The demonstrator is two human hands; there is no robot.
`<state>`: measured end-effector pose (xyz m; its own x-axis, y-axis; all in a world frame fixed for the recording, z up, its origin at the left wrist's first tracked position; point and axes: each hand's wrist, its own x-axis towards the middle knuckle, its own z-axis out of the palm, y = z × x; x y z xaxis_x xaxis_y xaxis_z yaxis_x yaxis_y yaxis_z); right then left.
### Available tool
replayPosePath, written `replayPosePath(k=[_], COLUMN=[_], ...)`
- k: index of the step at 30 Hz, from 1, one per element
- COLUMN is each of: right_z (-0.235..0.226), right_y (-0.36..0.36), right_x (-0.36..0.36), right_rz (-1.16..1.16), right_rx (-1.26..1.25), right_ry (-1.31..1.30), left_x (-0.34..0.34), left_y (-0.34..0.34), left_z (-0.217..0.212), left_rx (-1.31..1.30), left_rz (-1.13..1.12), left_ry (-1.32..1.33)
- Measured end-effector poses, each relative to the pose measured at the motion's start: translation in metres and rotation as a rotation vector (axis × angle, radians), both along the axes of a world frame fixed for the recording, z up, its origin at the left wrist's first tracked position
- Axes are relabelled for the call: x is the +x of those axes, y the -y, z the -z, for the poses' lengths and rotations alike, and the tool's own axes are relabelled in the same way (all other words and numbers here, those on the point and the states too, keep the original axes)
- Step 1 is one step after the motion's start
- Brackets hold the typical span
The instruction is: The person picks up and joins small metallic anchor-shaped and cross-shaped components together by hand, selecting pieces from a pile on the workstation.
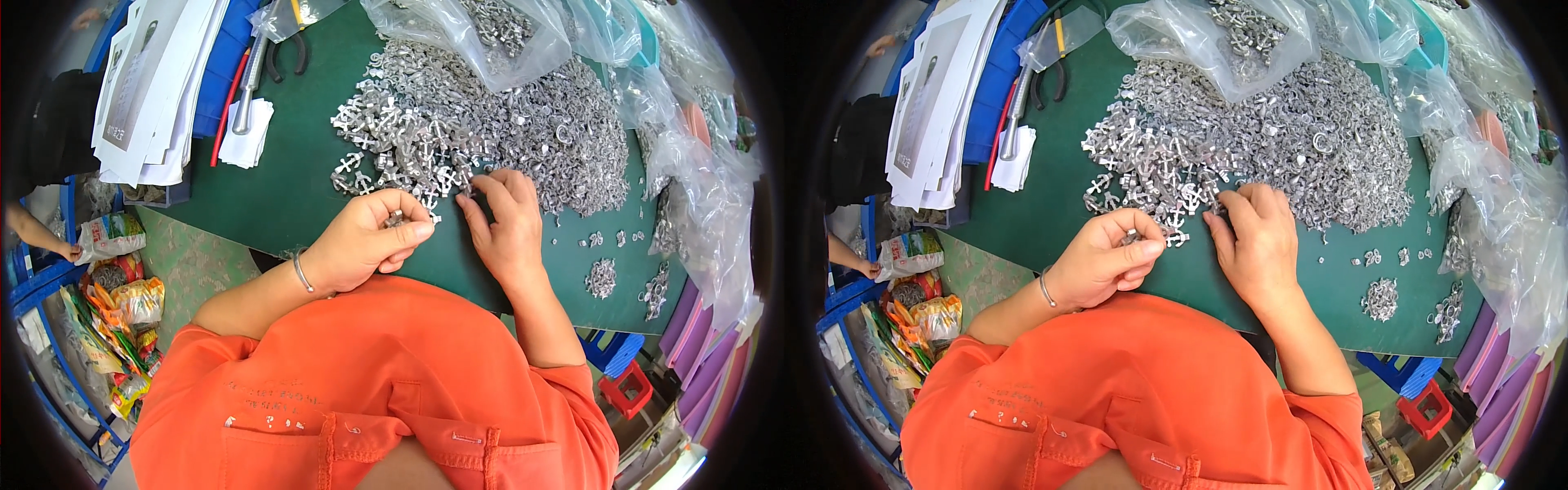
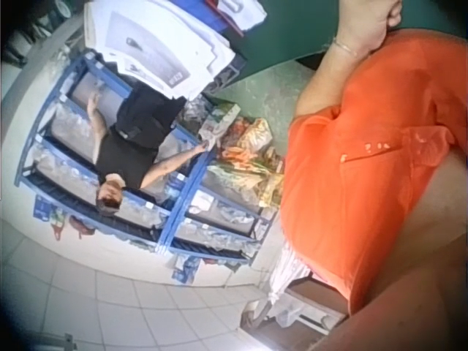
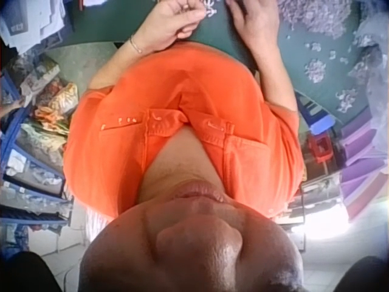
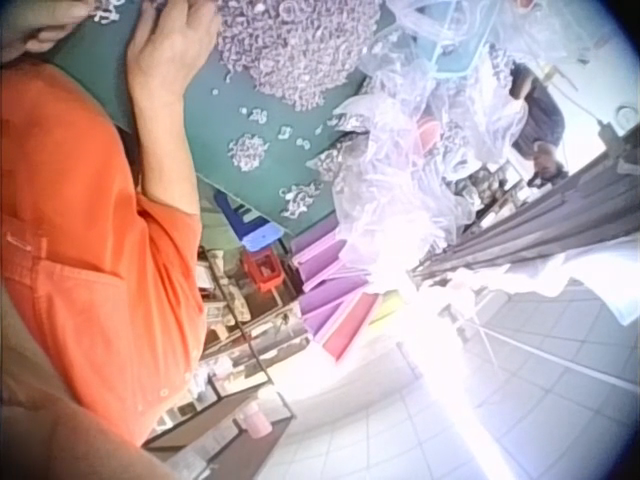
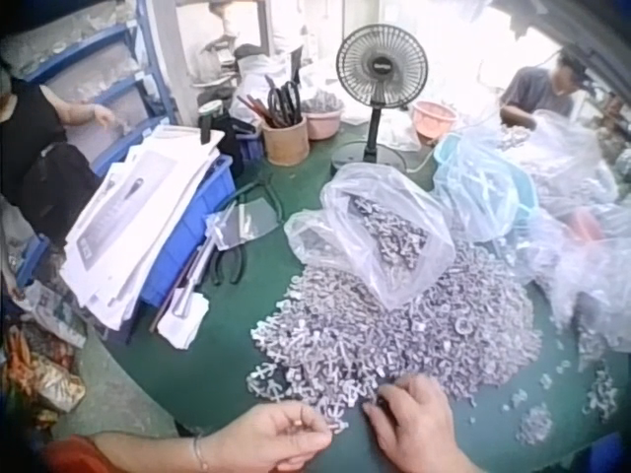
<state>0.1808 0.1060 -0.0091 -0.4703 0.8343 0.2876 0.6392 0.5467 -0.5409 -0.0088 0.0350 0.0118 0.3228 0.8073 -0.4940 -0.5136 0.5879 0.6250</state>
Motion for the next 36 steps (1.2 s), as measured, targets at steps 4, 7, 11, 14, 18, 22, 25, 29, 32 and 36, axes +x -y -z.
replayPosePath(k=[4,7,11,14,18,22,25,29,32,36], right_z=[0.001,-0.01,-0.018,-0.019,-0.019,-0.018,-0.017,-0.013,-0.014,-0.015], right_y=[0.005,0.012,0.017,0.021,0.024,0.024,0.023,0.03,0.032,0.033], right_x=[0.009,0.01,0.008,0.005,0.006,0.009,0.009,0.005,0.004,0.004], right_rz=[-0.001,0.003,-0.194,-0.244,-0.164,-0.21,-0.226,-0.176,-0.15,-0.156], right_rx=[-0.113,-0.309,-0.153,-0.122,-0.501,-0.486,-0.42,-0.508,-0.524,-0.433], right_ry=[-0.097,-0.279,-0.359,-0.396,-0.616,-0.66,-0.655,-0.91,-0.936,-0.901], left_x=[-0.001,0.002,0.008,0.009,0.008,0.009,0.009,0.01,0.01,0.011], left_y=[0.0,-0.002,-0.004,-0.003,-0.002,-0.001,-0.001,0.0,0.0,-0.002], left_z=[-0.004,-0.009,-0.006,-0.003,0.005,0.003,-0.005,0.0,-0.003,-0.005], left_rx=[0.052,0.102,0.225,0.322,0.647,0.643,0.539,0.443,0.309,0.229], left_rz=[0.056,0.026,-0.02,-0.012,-0.085,-0.101,-0.086,-0.101,-0.064,-0.047], left_ry=[-0.187,-0.301,-0.394,-0.5,-0.692,-0.649,-0.596,-0.546,-0.476,-0.356])
